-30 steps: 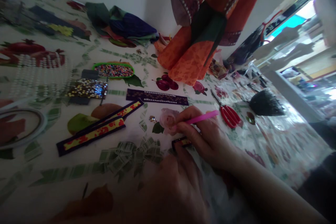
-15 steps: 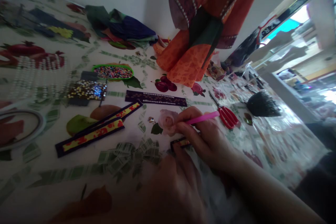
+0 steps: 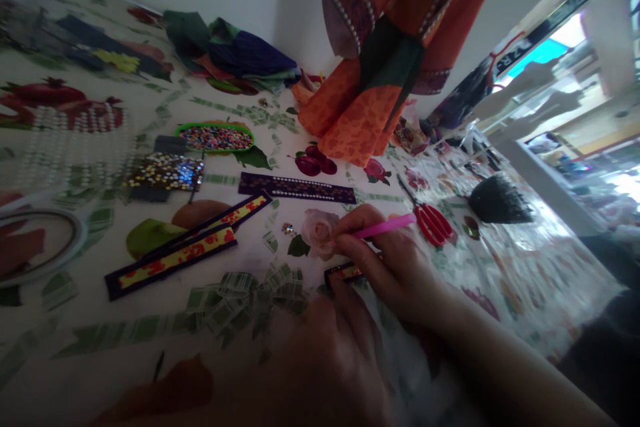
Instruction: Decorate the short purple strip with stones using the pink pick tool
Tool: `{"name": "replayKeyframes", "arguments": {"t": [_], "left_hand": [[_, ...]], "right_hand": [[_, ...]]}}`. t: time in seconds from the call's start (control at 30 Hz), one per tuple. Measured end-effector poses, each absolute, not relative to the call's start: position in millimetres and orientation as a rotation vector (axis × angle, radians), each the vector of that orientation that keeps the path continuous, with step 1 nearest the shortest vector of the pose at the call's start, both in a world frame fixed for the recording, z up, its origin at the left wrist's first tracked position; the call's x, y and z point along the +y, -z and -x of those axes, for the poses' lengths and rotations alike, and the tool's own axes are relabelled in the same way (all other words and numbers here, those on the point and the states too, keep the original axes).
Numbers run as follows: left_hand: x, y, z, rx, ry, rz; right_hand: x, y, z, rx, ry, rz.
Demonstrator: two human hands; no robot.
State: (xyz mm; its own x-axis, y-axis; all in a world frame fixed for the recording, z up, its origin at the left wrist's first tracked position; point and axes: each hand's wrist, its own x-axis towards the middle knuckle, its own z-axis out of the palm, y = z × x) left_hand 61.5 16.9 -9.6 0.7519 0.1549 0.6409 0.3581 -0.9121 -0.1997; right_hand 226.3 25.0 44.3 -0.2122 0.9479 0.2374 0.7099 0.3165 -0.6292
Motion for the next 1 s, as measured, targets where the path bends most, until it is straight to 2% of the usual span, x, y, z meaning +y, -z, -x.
{"name": "replayKeyframes", "arguments": {"t": [0.6,1.0], "left_hand": [[17.7,5.9,-61.5,-0.392,0.981,2.681],[16.0,7.2,-62.8,-0.354,0.947,2.685]], "right_hand": [[26.6,-43.6,-218.6,-2.040,-0.471,1.486],[26.4,-36.8,-227.2,-1.809,-0.461,1.515]]}}
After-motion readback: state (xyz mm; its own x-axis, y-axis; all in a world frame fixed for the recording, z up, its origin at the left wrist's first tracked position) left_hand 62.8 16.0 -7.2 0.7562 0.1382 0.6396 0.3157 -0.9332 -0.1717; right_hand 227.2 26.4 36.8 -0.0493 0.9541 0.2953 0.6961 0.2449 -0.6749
